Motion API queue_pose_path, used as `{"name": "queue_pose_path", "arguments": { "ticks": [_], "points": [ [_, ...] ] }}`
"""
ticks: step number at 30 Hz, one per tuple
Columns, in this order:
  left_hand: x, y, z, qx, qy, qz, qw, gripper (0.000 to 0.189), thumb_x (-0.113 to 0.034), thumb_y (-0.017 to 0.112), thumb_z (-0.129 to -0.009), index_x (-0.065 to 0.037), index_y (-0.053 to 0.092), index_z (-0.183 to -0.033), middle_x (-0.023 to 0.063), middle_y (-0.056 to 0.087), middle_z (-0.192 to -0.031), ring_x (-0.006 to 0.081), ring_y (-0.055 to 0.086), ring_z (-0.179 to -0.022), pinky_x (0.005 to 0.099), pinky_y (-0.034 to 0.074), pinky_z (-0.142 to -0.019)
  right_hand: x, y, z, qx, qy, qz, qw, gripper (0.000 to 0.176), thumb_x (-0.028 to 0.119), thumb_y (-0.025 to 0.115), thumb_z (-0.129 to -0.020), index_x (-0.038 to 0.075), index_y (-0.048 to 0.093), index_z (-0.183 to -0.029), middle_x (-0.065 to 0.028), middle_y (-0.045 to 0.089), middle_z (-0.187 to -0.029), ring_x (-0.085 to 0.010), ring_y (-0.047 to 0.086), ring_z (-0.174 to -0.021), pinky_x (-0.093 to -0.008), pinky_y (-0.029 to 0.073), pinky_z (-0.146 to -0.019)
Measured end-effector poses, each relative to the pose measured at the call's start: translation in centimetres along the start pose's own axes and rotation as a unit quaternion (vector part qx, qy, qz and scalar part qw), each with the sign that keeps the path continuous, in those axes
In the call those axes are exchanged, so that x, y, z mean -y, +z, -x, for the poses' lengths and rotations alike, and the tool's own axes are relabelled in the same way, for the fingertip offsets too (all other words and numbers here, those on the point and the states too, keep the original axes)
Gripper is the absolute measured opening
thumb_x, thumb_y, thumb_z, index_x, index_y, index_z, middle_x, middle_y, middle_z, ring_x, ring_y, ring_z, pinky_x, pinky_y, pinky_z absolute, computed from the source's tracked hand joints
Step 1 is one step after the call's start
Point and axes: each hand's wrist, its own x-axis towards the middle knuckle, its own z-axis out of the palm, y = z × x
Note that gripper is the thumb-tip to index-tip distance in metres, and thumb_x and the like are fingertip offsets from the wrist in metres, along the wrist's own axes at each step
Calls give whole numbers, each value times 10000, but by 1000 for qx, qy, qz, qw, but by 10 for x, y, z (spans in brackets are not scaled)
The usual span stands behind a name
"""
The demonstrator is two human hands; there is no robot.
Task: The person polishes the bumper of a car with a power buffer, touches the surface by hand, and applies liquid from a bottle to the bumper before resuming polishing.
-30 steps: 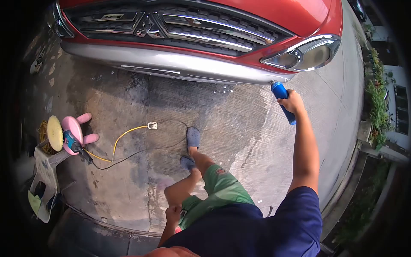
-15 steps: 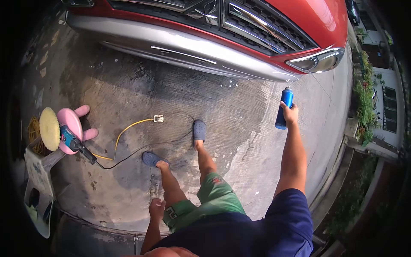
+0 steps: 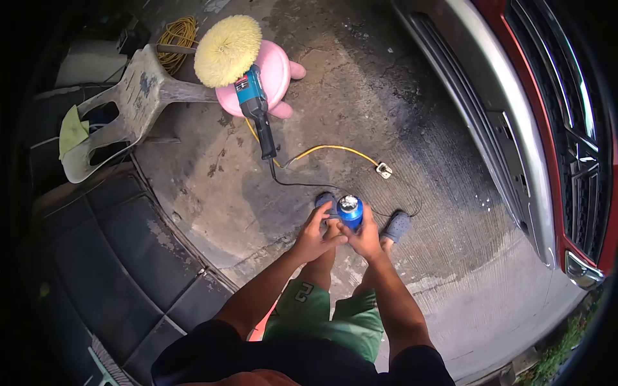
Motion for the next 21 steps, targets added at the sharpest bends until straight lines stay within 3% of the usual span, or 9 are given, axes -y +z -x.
{"name": "queue_pose_path", "arguments": {
  "ticks": [1,3,6,8,10,12,15,19,21],
  "points": [
    [17,-13,-10,-42,-32,35,998,711,-287,916,-879,-24,567,-1440,179,698,-1276,279,715,-1143,399,597,-931,1,38,-23,53,-30,37,997,771,62,824,-834,26,466,-1517,-190,633,-1322,-374,654,-1214,-437,519,-1060],
    [54,-39,-29,-120,-96,108,982,711,-229,918,-884,-7,545,-1446,169,690,-1291,241,710,-1138,382,597,-940,-6,94,-72,113,-147,53,981,845,135,843,-890,29,401,-1603,-193,602,-1433,-309,613,-1313,-413,490,-1113],
    [123,-108,-47,-345,-100,225,906,552,-88,870,-925,-4,547,-1365,93,683,-1255,159,678,-1115,326,591,-954,-4,141,-126,184,-129,120,967,912,125,822,-887,49,346,-1661,-227,581,-1458,-375,586,-1351,-430,482,-1125],
    [172,-166,-74,-460,-26,165,872,511,-94,864,-935,-17,561,-1340,87,678,-1243,158,668,-1103,329,572,-970,1,170,-164,107,-14,-41,993,851,194,793,-971,5,329,-1659,-219,565,-1501,-304,602,-1335,-406,477,-1133],
    [232,-219,-110,-537,25,83,839,521,-111,879,-924,19,563,-1317,95,679,-1207,184,656,-1073,339,527,-995,12,189,-213,78,105,-229,965,855,360,786,-1008,10,356,-1659,-151,611,-1480,-222,585,-1349,-431,476,-1119],
    [280,-259,-145,-561,36,57,825,581,-147,909,-894,37,551,-1313,135,675,-1215,199,650,-1091,341,502,-1029,26,203,-254,142,139,-281,939,829,451,749,-1025,2,397,-1628,-159,629,-1443,-233,609,-1314,-430,514,-1073],
    [339,-290,-179,-589,-78,22,804,677,-188,975,-806,22,566,-1304,121,718,-1183,207,691,-1026,358,536,-968,52,216,-294,219,214,-441,844,681,348,795,-998,21,502,-1519,-130,690,-1277,-208,709,-1073,-390,598,-881],
    [431,-308,-178,-571,-177,20,802,703,-176,975,-806,-65,545,-1351,86,705,-1210,215,681,-1042,390,560,-899,54,228,-315,219,182,-286,915,400,81,848,-885,55,607,-1203,-37,663,-836,-122,637,-586,-305,548,-518],
    [450,-314,-180,-530,-198,65,822,695,-186,954,-844,-142,538,-1398,69,685,-1281,225,665,-1124,457,586,-899,61,224,-308,195,169,-278,925,417,-19,857,-817,23,594,-1138,-58,656,-790,-140,633,-567,-335,551,-511]
  ]
}}
